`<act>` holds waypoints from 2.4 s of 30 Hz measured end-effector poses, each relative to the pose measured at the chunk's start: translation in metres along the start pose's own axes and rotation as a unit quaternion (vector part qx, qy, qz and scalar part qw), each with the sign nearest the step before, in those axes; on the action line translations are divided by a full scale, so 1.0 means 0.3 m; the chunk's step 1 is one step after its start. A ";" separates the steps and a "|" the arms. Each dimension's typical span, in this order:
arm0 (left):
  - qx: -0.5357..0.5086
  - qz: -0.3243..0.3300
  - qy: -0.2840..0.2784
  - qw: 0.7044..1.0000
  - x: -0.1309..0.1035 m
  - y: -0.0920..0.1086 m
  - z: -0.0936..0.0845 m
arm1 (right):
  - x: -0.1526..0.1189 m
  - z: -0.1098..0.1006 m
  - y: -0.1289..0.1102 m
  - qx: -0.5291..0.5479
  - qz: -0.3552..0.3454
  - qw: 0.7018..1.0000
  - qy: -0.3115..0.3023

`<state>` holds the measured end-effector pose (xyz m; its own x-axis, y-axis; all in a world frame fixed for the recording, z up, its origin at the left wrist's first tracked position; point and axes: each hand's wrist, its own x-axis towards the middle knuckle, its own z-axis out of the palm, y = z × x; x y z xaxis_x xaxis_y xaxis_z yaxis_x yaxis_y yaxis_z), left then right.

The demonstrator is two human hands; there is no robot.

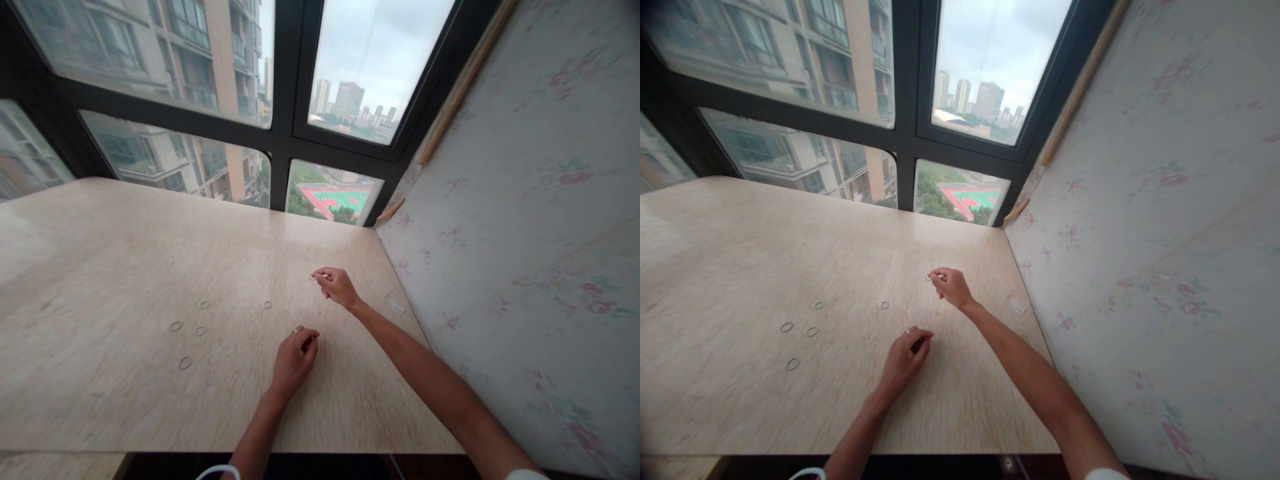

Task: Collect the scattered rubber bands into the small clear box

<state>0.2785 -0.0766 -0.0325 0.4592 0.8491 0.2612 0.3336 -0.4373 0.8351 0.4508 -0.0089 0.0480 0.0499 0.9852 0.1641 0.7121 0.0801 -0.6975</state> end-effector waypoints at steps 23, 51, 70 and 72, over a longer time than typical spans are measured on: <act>-0.013 -0.018 0.026 0.999 0.007 0.021 -0.019 | -0.862 -0.332 0.245 -0.001 0.255 0.911 0.324; -0.037 -0.058 0.047 0.997 -0.009 0.040 -0.022 | -0.870 -0.245 0.287 -0.028 0.336 0.913 0.229; 0.280 -0.127 0.018 0.951 0.167 -0.136 -0.321 | -0.931 -0.202 0.327 0.008 0.310 0.901 0.302; 0.270 -0.110 -0.015 0.956 0.191 -0.139 -0.334 | -0.934 -0.199 0.331 0.009 0.312 0.901 0.302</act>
<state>0.2084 0.0200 -0.0038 0.3497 0.9328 0.0872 0.7975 -0.3452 0.4947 0.5494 -0.2861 -0.0257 0.8127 0.5770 0.0816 0.4014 -0.4528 -0.7961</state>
